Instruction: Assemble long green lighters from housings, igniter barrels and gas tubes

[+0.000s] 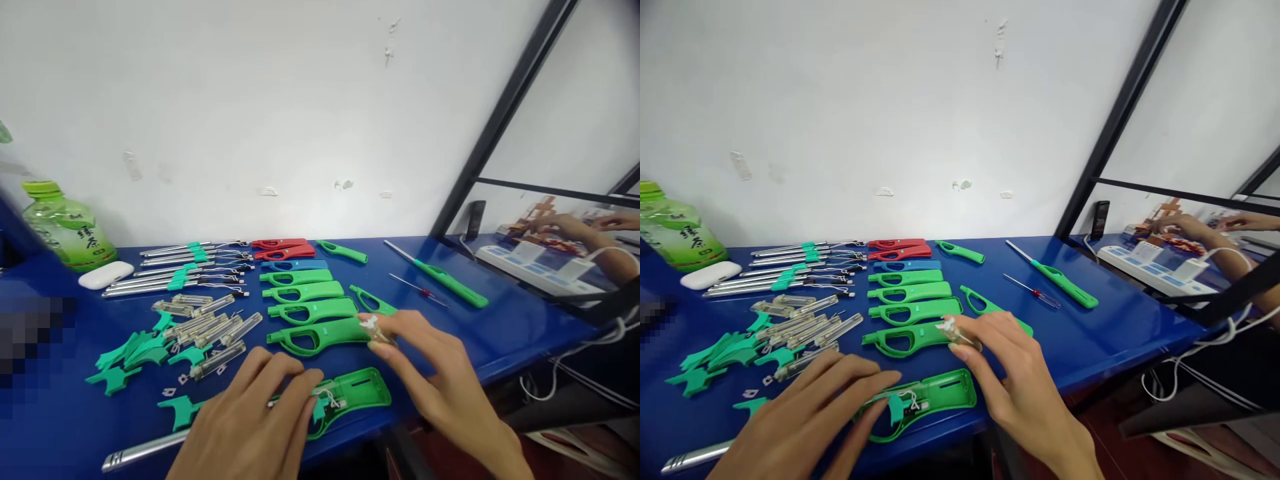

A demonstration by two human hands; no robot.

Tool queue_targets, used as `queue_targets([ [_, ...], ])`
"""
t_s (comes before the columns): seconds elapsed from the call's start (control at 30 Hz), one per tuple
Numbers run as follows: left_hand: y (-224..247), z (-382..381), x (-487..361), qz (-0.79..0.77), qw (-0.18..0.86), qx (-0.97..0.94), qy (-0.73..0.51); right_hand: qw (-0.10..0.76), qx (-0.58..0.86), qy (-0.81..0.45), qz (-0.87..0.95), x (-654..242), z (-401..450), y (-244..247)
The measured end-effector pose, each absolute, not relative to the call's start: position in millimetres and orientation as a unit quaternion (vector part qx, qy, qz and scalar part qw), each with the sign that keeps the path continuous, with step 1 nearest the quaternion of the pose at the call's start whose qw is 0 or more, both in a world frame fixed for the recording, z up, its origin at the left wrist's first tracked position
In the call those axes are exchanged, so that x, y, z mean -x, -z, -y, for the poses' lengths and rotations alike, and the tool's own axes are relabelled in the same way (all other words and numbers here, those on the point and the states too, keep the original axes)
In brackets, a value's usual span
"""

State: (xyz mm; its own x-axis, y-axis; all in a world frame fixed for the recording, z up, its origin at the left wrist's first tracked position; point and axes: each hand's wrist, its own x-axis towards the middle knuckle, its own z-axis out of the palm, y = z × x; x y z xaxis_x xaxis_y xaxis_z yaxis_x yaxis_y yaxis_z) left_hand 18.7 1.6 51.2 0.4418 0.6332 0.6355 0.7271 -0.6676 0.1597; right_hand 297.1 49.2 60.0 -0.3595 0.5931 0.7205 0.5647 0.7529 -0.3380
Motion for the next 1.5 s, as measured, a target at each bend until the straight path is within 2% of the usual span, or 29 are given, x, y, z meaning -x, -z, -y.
queue_targets([
  [0.07, -47.4, -11.2, -22.2, 0.402, 0.094, 0.868, 0.277, 0.448, 0.365, -0.053, 0.815, -301.3, -46.2, -48.7],
  [0.23, -42.8, -18.4, -28.9, 0.423, 0.030, 0.874, 0.238, 0.447, 0.336, -0.112, 0.821, -295.3, -45.1, -34.9],
  [0.37, -41.9, -22.2, -31.6, 0.422, 0.004, 0.880, 0.220, 0.430, 0.322, -0.098, 0.838, -293.3, -46.0, -32.1],
  [0.73, -55.3, -28.4, -44.0, 0.420, 0.065, 0.896, 0.130, 0.449, 0.327, -0.061, 0.829, -293.0, -44.0, -28.5],
  [0.9, -55.6, -25.8, -46.1, 0.436, 0.046, 0.885, 0.156, 0.476, 0.330, -0.056, 0.813, -293.0, -43.7, -29.6],
  [1.13, -53.4, -26.8, -49.8, 0.447, 0.030, 0.873, 0.191, 0.460, 0.332, -0.075, 0.820, -293.4, -41.4, -32.2],
  [1.37, -41.9, -21.0, -27.0, 0.399, 0.115, 0.890, 0.186, 0.444, 0.322, -0.090, 0.831, -294.1, -41.7, -33.1],
  [1.5, -36.1, -20.6, -28.3, 0.372, 0.136, 0.886, 0.242, 0.431, 0.314, -0.097, 0.841, -295.0, -42.1, -33.8],
])
